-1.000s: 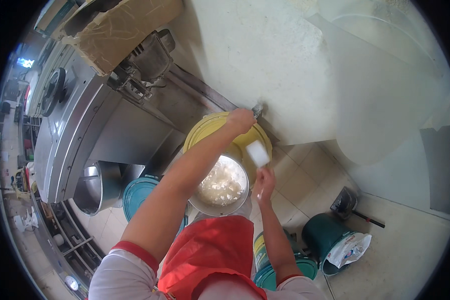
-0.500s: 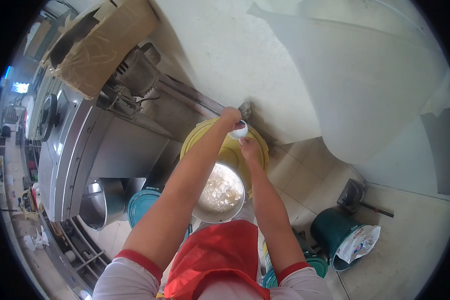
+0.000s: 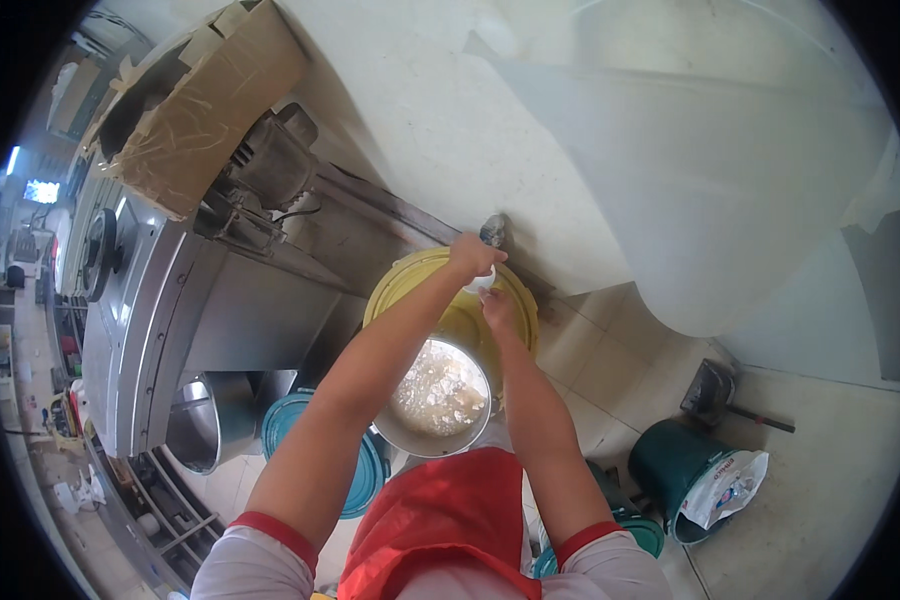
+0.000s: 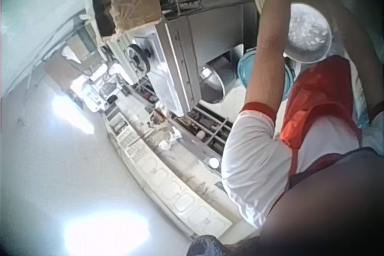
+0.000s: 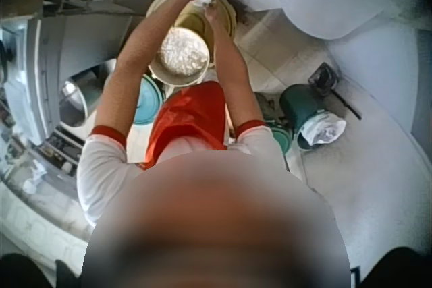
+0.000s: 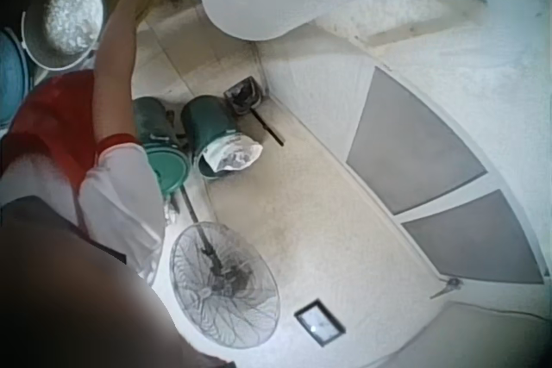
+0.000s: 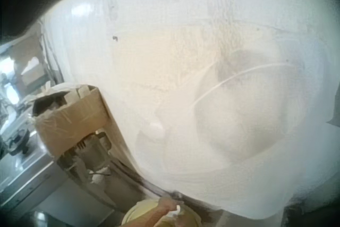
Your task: The person adds flour from a large bucket into a metal bowl, then pours oil from a pitcher and water from a tap into the bowl by hand.
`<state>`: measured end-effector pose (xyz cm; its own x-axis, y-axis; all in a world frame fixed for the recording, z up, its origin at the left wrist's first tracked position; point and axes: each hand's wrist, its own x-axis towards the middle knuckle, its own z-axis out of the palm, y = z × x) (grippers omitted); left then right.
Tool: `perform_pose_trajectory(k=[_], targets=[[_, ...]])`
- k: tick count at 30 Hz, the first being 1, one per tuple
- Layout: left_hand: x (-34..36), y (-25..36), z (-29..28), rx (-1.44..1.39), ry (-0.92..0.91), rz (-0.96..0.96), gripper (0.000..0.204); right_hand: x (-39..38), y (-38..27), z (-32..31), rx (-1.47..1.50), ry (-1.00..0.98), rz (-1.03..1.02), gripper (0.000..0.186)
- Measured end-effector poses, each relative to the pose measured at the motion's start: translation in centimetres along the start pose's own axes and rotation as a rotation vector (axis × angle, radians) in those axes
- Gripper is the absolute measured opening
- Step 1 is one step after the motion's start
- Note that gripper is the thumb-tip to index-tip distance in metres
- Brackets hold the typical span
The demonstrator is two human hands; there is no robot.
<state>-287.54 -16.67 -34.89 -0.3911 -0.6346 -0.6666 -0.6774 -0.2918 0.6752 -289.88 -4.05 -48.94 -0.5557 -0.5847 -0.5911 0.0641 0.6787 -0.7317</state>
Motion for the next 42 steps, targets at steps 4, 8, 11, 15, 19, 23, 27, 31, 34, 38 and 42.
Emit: perform_pose_trajectory(k=[4,8,11,15,19,23,27,31,34,38,42], targets=[[0.0,-0.4,-1.3,0.269,-0.015,0.085,0.047,1.0,1.5,0.6,-0.069,0.008,-0.064,0.037],[1.3,-2.3,-2.4,0.449,0.041,0.172,0.063,0.6,1.4,1.5,-0.088,-0.003,-0.033,0.036],[1.4,-2.0,-2.0,0.453,0.040,0.186,0.066,1.0,1.4,0.8,-0.118,0.041,-0.031,0.035],[1.6,-2.1,-2.2,0.495,0.011,0.205,0.066,0.9,1.2,0.7,-0.112,0.060,-0.051,0.034],[1.4,-2.0,-2.2,0.423,-0.034,0.166,0.061,0.4,0.8,0.1,-0.162,0.082,-0.068,0.033],[1.4,-2.4,-2.3,0.322,-0.024,0.124,0.056,0.0,0.8,0.2,-0.163,0.074,-0.052,0.035],[1.7,-2.1,-2.1,0.364,-0.032,0.170,0.055,0.8,1.2,0.3,-0.171,0.086,-0.032,0.038],[2.2,-2.6,-2.2,0.445,-0.020,0.173,0.055,0.4,0.8,0.2,-0.123,0.055,-0.017,0.038],[2.6,-3.2,-2.3,0.455,-0.021,0.190,0.056,0.4,1.3,0.7,-0.159,0.061,-0.063,0.037],[2.2,-2.8,-2.6,0.561,-0.077,0.306,0.060,0.5,1.7,0.6,-0.098,0.085,-0.073,0.033],[1.7,-2.2,-2.5,0.451,-0.075,0.212,0.061,0.4,1.5,0.6,-0.140,0.086,-0.069,0.033]])
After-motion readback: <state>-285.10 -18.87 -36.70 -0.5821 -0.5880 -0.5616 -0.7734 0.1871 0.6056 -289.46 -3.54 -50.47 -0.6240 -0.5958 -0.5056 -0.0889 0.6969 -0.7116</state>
